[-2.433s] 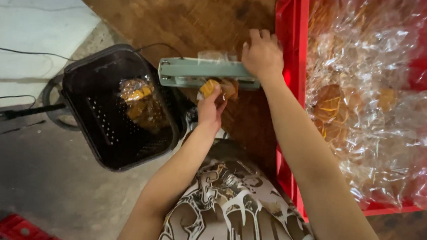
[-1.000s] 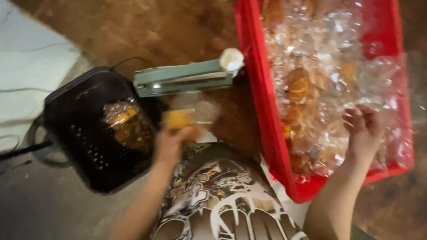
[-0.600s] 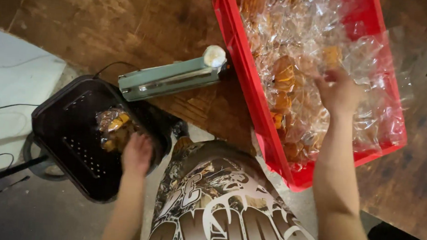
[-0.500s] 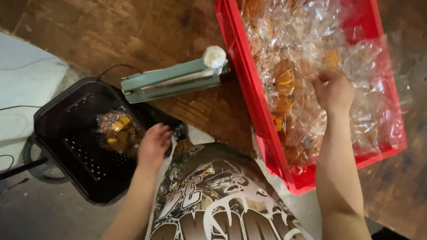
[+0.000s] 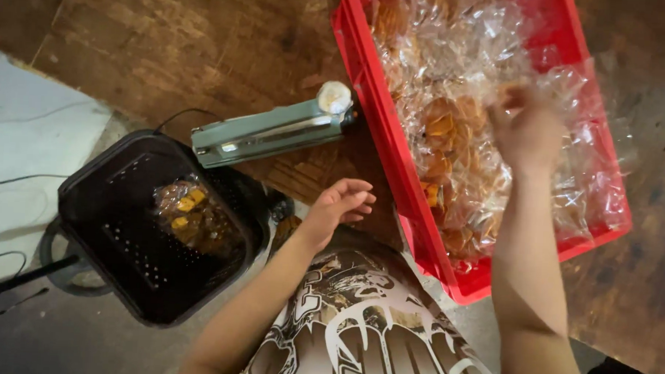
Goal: The person sets a container and a crate of packaged snacks by the table, then repeatedly seals plastic bags of snacks using a heat sealer.
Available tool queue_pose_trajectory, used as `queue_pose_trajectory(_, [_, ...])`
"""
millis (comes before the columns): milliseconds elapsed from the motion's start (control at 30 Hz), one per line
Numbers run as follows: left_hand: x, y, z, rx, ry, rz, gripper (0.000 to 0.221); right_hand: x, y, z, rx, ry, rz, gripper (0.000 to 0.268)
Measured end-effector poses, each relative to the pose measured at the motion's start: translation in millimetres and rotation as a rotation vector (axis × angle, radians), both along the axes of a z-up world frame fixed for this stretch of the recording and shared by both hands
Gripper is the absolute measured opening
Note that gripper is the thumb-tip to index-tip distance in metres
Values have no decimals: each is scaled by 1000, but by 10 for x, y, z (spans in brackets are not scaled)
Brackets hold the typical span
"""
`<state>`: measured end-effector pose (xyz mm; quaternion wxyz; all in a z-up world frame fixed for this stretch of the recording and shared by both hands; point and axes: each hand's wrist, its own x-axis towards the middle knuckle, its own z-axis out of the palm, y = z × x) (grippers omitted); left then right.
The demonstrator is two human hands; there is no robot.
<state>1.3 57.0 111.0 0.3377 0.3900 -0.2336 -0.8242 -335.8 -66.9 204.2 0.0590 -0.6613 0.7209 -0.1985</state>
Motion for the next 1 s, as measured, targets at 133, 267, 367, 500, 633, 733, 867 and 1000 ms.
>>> queue_pose_trajectory(133, [-14, 48, -129, -84, -18, -29, 45, -15, 89, -333, 185, 68, -36, 25])
queue_pose_trajectory(267, [79, 78, -149, -38, 27, -6, 62, 205, 325, -18, 51, -100, 113, 19])
queue_pose_trajectory(367, [86, 20, 45, -85, 91, -6, 66, 392, 430, 574, -78, -139, 383, 12])
queue_pose_trajectory(500, [-171, -196, 270, -31, 150, -12, 54, 687, 526, 1027, -54, -331, 542, 8])
queue_pose_trajectory(633, [-278, -218, 330, 76, 524, 96, 49, 882, 588, 950, 113, -568, 551, 5])
queue_pose_trajectory(733, [-302, -228, 259, 32, 393, 324, 44, 934, 602, 788, 285, -698, 548, 9])
queue_pose_trajectory(867, [-276, -242, 92, 63, 284, 364, 46, 1080, 560, 519, 360, -515, 721, 20])
queue_pose_trajectory(1000, [-304, -244, -242, 6, 55, 274, 50, 1242, 558, 204, 327, -132, 576, 40])
